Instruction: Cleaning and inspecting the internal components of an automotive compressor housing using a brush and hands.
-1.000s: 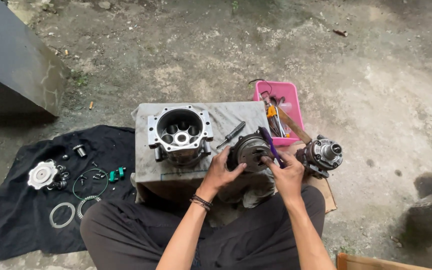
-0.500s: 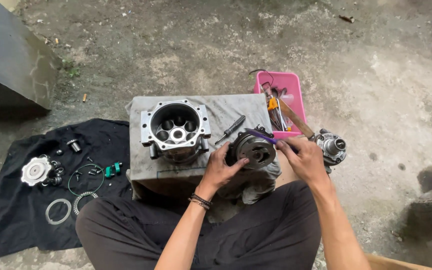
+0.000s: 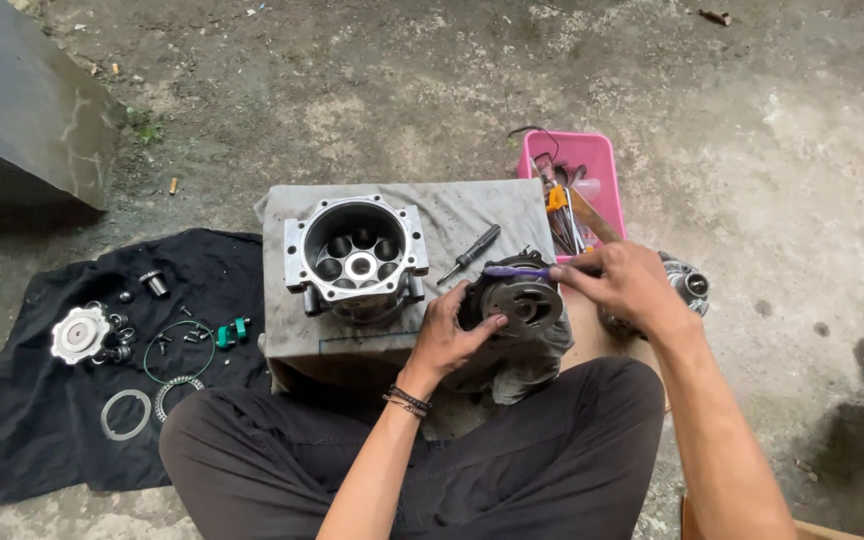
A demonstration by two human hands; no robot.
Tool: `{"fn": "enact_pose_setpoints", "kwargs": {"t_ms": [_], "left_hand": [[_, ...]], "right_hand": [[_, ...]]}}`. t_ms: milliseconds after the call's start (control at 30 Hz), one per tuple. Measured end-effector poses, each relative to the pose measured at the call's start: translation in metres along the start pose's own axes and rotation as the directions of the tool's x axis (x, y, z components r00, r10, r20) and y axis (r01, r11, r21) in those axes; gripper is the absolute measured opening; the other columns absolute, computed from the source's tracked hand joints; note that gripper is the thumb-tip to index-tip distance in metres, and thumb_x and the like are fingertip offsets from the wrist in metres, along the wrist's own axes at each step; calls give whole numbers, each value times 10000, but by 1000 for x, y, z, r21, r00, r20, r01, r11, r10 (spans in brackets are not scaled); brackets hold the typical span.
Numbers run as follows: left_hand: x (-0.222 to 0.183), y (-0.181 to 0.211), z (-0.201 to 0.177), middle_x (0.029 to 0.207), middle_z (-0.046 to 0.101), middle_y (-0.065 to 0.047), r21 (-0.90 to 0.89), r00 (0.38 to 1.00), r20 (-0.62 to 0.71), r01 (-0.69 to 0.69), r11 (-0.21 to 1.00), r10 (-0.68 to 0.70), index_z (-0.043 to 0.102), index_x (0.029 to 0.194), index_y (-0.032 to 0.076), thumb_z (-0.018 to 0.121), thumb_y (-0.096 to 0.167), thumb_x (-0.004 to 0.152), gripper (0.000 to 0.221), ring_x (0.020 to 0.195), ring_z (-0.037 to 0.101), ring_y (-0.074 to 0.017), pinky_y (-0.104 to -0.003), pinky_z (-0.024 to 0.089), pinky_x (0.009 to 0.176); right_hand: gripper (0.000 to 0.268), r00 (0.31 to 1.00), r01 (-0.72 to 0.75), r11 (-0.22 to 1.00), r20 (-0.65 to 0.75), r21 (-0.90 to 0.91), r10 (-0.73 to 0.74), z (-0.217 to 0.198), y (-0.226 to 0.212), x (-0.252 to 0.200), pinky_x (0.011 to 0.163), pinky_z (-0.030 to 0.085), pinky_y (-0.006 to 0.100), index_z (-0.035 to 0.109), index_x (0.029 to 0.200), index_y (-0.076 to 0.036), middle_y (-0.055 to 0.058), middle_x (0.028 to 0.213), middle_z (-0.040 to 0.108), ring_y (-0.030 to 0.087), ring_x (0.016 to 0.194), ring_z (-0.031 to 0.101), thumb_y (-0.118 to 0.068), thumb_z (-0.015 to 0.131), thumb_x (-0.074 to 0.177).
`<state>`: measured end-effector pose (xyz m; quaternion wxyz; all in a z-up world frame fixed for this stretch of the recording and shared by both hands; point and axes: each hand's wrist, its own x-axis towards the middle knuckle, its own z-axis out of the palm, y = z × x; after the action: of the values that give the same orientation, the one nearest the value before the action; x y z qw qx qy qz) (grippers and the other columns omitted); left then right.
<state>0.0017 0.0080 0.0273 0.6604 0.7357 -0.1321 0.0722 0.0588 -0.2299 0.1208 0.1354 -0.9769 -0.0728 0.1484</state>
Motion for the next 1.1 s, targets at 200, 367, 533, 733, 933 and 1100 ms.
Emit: {"fn": "enact_pose_setpoints", "kwargs": {"t_ms": [200, 367, 533, 733, 933, 1100], "left_hand": [[-2, -9, -1, 686, 621, -197, 3, 1000, 2, 9, 1000, -9, 580, 856, 75, 835, 320, 781, 361, 634, 638, -356, -402, 487, 567], [-1, 1, 1, 694, 622, -206, -6, 1000, 0, 20, 1000, -20, 579, 857, 71, 837, 308, 775, 361, 640, 640, -352, -403, 484, 567], [-5, -13, 1, 701, 629, -210, -16, 1000, -17, 16, 1000, -16, 579, 860, 62, 855, 293, 758, 374, 640, 638, -322, -399, 487, 572], [-3, -11, 0, 706, 638, -186, -8, 1000, -3, 17, 1000, -17, 586, 874, 92, 845, 317, 760, 362, 651, 643, -325, -394, 489, 574], [-10, -18, -2, 887, 744, -165, -23, 999, -29, 18, 1000, -19, 617, 1059, -132, 805, 233, 758, 510, 697, 646, -208, -318, 542, 680], [-11, -25, 0, 883, 735, -186, -7, 998, -35, -47, 999, 47, 623, 1038, -84, 809, 245, 742, 480, 661, 652, -265, -355, 519, 648]], "right_hand": [[343, 991, -132, 988, 18, -75, 134, -6, 58, 6, 848, 567, 551, 827, 1052, -371, 186, 947, 795, 457, 1012, 711, -561, 594, 888], [328, 997, -60, 991, 34, -124, 65, -3, 6, 5, 854, 585, 469, 827, 1068, -375, 118, 922, 805, 371, 960, 749, -569, 614, 910], [389, 998, -39, 994, 44, -106, 44, -14, 27, 17, 870, 574, 541, 817, 1081, -313, 175, 963, 803, 433, 1012, 732, -578, 617, 878], [282, 1000, 8, 994, -22, -109, -10, -2, 10, 19, 876, 589, 475, 805, 1020, -354, 34, 946, 818, 331, 977, 761, -545, 639, 895], [454, 989, 1, 997, -150, -74, -12, -9, 35, 18, 677, 503, 387, 794, 1084, -125, 111, 858, 770, 292, 669, 654, -505, 694, 855], [429, 970, 75, 984, -216, -162, -109, 16, 21, 22, 921, 401, 404, 810, 1081, -165, 88, 919, 779, 309, 831, 684, -518, 682, 873]]}}
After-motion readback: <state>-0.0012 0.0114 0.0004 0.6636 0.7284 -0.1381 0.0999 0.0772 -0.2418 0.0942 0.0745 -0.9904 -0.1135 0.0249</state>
